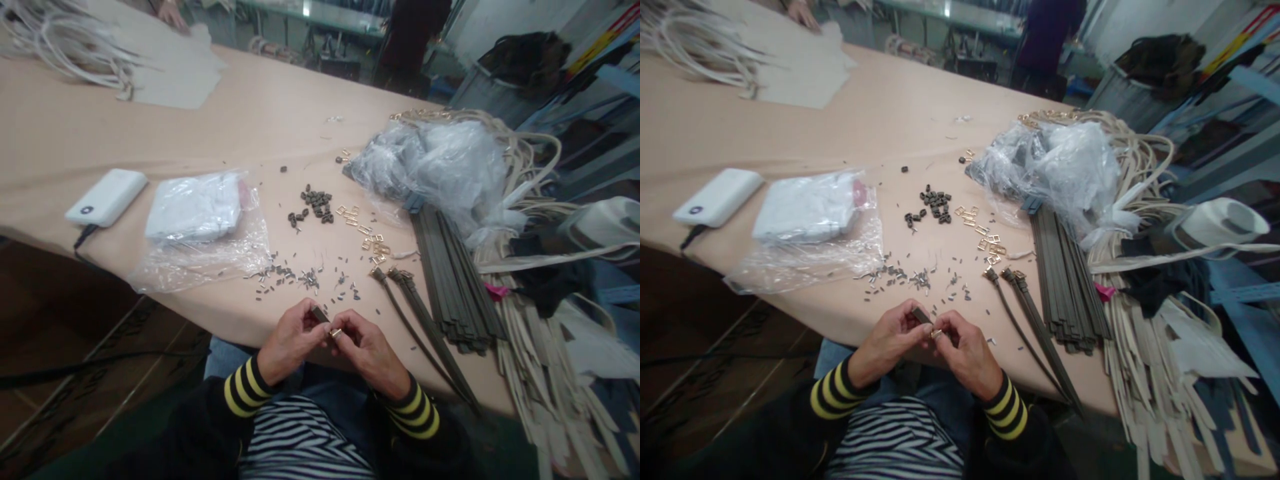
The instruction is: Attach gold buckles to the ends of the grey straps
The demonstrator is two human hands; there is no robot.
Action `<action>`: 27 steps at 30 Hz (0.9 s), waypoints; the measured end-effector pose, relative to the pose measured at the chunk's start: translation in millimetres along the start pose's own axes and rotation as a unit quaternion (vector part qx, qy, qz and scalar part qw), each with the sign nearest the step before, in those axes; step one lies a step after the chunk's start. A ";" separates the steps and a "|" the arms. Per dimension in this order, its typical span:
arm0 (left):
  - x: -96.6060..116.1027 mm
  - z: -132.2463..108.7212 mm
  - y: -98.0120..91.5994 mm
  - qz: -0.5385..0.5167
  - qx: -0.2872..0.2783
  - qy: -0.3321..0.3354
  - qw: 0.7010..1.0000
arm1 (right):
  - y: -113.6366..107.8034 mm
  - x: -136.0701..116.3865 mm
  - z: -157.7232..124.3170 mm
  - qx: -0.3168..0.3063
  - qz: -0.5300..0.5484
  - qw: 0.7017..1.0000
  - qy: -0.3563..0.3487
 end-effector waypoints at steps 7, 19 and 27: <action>3.2 0.8 -3.9 0.014 0.019 -0.010 1.000 | -1.7 -8.7 -3.1 0.091 -0.089 0.990 -0.054; 6.5 3.1 -0.9 -0.035 0.015 -0.014 0.999 | -0.1 -0.4 0.7 0.095 0.007 0.995 -0.018; 12.6 2.8 -16.8 0.134 0.017 0.079 0.988 | -0.8 -0.6 3.8 0.073 -0.015 0.997 0.031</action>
Point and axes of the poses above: each hand's wrist, its own z-axis towards the middle knuckle, its own y-axis out of the palm, x = y × z, the point moved 5 cm from there along z, towards the middle knuckle, and after that the axes turned 14 degrees about y, right-handed, at the moved point
